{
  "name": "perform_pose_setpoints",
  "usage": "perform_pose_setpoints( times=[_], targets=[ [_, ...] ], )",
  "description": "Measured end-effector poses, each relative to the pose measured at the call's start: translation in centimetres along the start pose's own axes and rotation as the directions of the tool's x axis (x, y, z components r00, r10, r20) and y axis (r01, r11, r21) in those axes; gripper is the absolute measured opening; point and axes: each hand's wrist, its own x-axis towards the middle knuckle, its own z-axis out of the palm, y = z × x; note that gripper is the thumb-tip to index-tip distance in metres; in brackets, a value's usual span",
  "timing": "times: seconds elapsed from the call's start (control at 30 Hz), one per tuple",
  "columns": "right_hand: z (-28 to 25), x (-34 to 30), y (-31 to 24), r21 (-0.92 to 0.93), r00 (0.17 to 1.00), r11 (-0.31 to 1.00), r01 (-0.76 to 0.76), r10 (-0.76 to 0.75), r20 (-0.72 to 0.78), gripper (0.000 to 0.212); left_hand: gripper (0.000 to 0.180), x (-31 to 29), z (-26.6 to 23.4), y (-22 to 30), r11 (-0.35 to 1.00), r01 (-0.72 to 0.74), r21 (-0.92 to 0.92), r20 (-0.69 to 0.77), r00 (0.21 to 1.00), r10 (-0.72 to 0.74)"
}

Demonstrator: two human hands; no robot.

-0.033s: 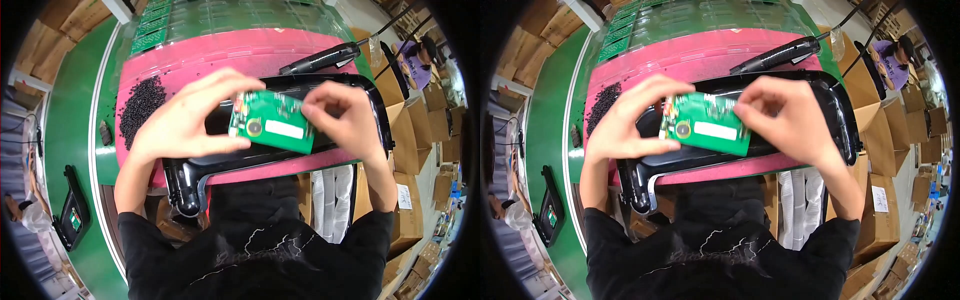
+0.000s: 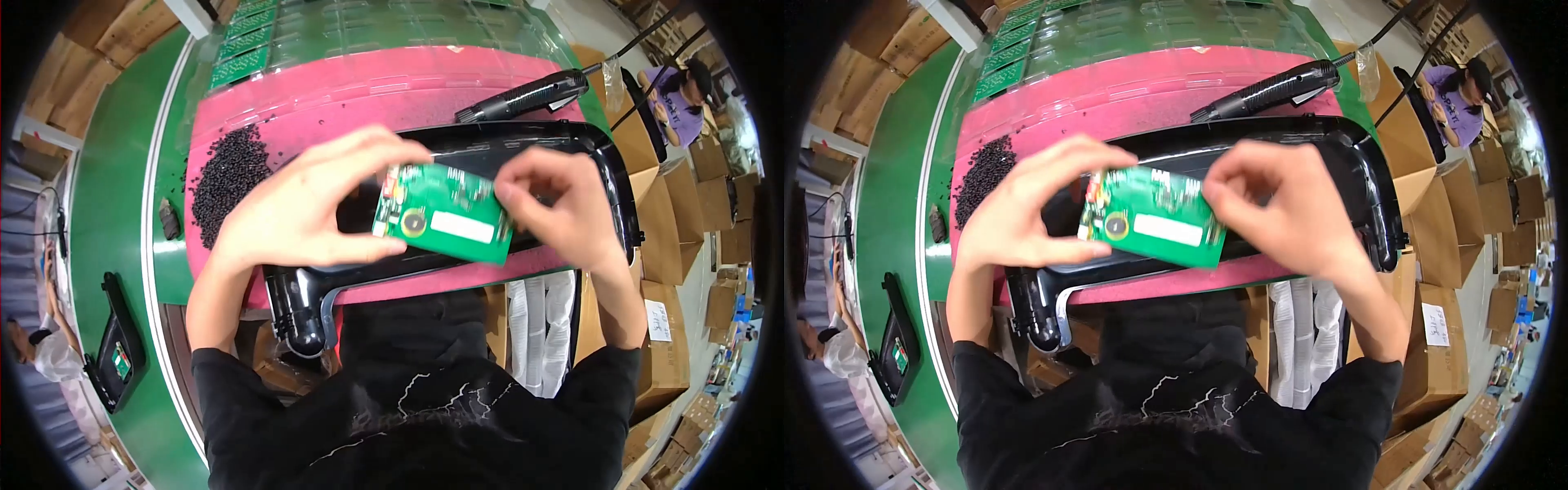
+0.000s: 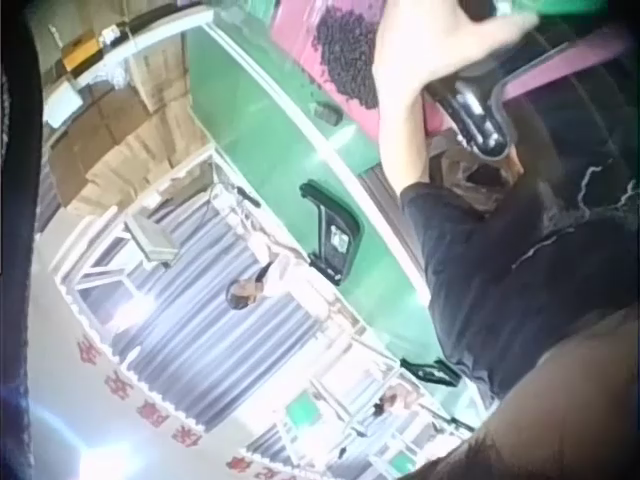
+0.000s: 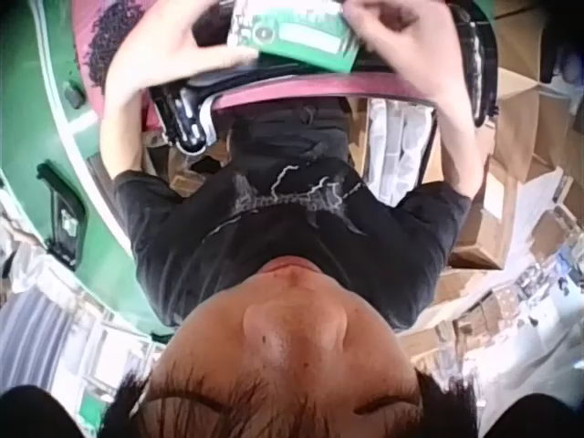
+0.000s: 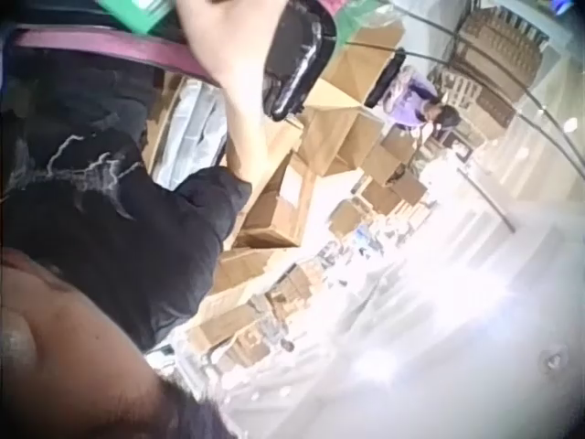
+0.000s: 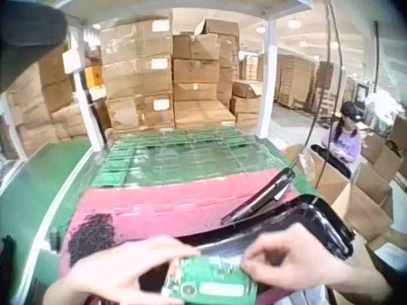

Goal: Installing a circuit board into a plastic housing and securing it with an electric screwdriver.

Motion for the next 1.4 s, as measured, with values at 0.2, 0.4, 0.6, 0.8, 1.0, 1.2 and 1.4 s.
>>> perform_pose_setpoints(
  times=[0.2,0.4,0.6,0.8,1.0,1.2,1.4],
  targets=[
    [0.3,-1.5,1.9,0.286,0.975,0.947,-0.147,0.090,0.205,0.022,0.065,-1.3,0.8,-1.7,0.996,0.093,0.002,0.143,0.985,-0.092],
    [1.1,1.1,1.8,-0.139,0.976,0.979,0.148,-0.122,0.178,0.074,0.066,-0.8,0.4,-3.8,0.991,0.131,-0.029,0.073,0.989,-0.129],
    [1.0,2.9,4.7,-0.128,0.980,0.973,0.190,-0.179,0.090,0.068,0.064,-0.6,0.6,-3.6,0.955,0.273,0.116,0.022,0.961,-0.277],
    [1.5,3.3,5.1,-0.244,0.980,0.949,0.197,-0.184,0.077,0.061,0.066,-0.4,1.2,-3.3,0.909,0.335,0.247,0.037,0.934,-0.354],
    [1.9,3.0,5.4,-0.329,0.979,0.922,0.205,-0.190,0.077,0.060,0.067,-0.1,1.5,-3.1,0.881,0.352,0.317,0.046,0.922,-0.385],
    [1.9,2.9,5.4,-0.353,0.978,0.912,0.208,-0.189,0.088,0.062,0.066,0.1,1.8,-2.9,0.877,0.327,0.353,0.029,0.933,-0.360],
    [2.0,3.1,5.2,-0.353,0.982,0.916,0.188,-0.168,0.089,0.063,0.065,0.0,1.7,-3.1,0.881,0.303,0.363,0.032,0.941,-0.337]
  ],
)
